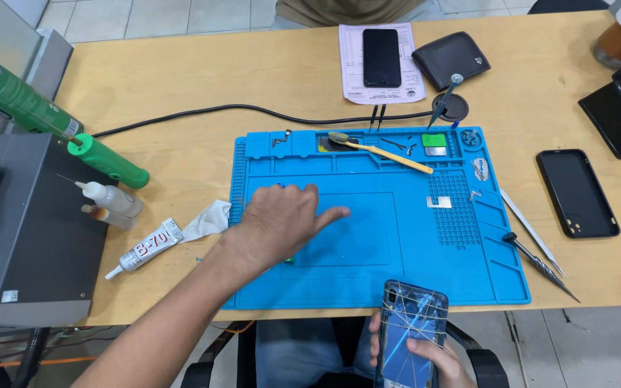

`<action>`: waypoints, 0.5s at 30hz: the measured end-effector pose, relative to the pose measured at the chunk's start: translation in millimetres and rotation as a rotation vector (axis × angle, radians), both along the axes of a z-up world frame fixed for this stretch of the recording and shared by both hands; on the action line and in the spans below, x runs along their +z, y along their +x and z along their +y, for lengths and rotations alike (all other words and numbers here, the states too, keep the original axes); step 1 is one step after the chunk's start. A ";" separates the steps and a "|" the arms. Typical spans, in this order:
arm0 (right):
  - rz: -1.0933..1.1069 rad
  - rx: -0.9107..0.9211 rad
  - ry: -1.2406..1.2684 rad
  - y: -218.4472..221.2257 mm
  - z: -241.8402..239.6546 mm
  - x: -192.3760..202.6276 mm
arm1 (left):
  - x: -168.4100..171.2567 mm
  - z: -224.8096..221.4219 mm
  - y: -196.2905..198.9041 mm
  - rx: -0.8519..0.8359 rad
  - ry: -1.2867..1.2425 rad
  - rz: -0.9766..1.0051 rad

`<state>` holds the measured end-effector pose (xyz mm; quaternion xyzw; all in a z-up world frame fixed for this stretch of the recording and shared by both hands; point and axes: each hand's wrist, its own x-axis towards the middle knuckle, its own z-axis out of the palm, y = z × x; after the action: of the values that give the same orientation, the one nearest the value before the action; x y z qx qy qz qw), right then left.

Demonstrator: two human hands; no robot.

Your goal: The person handles a smartphone with a cracked screen, removes a rubber band, and places it on a blue work mat. They then pick up a different smartphone, inspect its screen and back, and interact with the touchscreen interface. The person also handles a phone case and a rubber band during the process.

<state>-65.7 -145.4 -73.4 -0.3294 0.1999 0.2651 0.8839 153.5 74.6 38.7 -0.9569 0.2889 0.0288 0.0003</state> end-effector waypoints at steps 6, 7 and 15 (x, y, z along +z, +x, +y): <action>-0.199 -0.048 0.091 9.3 8.7 9.4 | -23.2 -8.2 -58.1 0.154 -1.672 0.595; -0.333 -0.048 0.124 14.5 8.8 12.3 | -30.3 -15.0 -75.3 0.062 -1.951 0.548; -0.377 0.019 -0.153 8.0 4.0 -6.6 | -33.9 -34.7 -110.3 -0.319 -0.985 -0.155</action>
<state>-57.7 -141.3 -80.0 -0.4413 0.0475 0.1910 0.8755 43.2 39.9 4.8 -0.7870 0.4096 -0.1819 -0.4241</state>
